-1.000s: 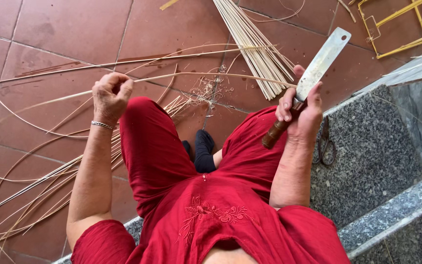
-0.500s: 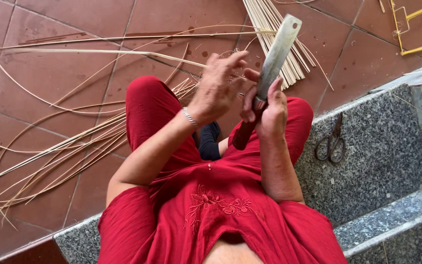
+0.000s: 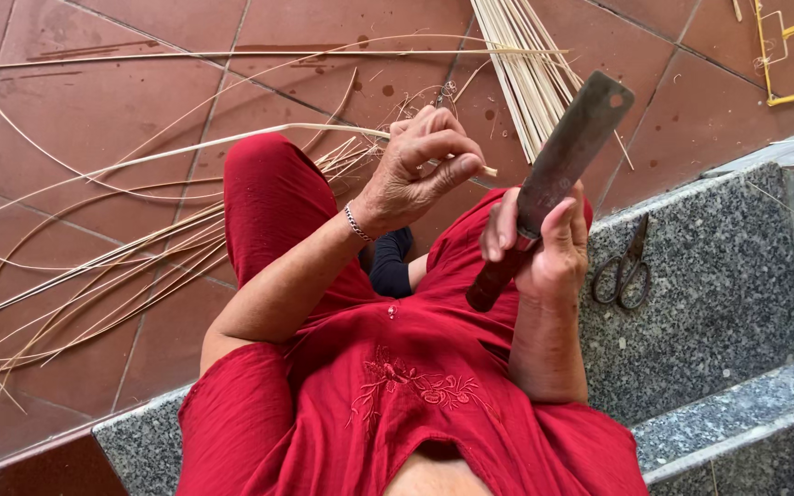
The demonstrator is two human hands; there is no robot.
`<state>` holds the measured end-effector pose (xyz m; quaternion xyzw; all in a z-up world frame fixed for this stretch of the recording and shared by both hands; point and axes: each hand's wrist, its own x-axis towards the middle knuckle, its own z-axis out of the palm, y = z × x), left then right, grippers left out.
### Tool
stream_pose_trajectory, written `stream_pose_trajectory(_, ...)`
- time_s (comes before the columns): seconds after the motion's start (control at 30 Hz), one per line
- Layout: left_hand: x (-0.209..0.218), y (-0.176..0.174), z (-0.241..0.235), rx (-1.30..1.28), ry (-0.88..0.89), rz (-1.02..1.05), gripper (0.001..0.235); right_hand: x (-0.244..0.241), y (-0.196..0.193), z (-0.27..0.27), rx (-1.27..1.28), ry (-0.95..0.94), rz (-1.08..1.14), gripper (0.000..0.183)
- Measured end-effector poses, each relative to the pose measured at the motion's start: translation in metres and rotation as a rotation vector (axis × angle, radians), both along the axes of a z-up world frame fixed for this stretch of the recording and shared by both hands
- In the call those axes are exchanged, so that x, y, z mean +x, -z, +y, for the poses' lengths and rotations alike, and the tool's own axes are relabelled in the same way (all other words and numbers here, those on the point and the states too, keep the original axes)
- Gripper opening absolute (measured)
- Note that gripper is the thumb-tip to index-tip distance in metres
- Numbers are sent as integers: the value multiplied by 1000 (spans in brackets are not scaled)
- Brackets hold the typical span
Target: The person sits on a tiled floor and uses a knife to split long bamboo strips into thinner strands. They repeatedly hold a strip, shave it with the blade, and set the finished pieces aside.
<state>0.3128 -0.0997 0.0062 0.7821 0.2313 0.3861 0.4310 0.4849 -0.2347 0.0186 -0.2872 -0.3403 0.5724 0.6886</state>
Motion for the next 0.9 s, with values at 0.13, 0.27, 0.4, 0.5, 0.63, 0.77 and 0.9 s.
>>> stream_pose_trajectory(0.13,0,-7,-6,-83,16,-90,11,-5,-8,-5,-116,-121,111,65)
stream_pose_trajectory(0.27,-2,-14,-9,-170,128,-210,11,-9,-11,-4,-109,-205,174,65)
stream_pose_trajectory(0.4,-3,-15,-12,-172,131,-188,11,-12,-11,-11,-136,-119,111,62)
stream_pose_trajectory(0.5,-2,-13,-13,-101,98,-141,12,-13,-12,-15,-151,-123,80,63)
stream_pose_trajectory(0.63,-2,-15,-13,-118,97,-133,12,-15,-14,-17,-173,-143,111,64)
stream_pose_trajectory(0.77,-1,-17,-13,-121,111,-144,14,-12,-10,-18,-146,-163,149,63)
stream_pose_trajectory(0.9,-2,-18,-15,-157,120,-121,16,-8,-4,-17,-105,-205,195,61)
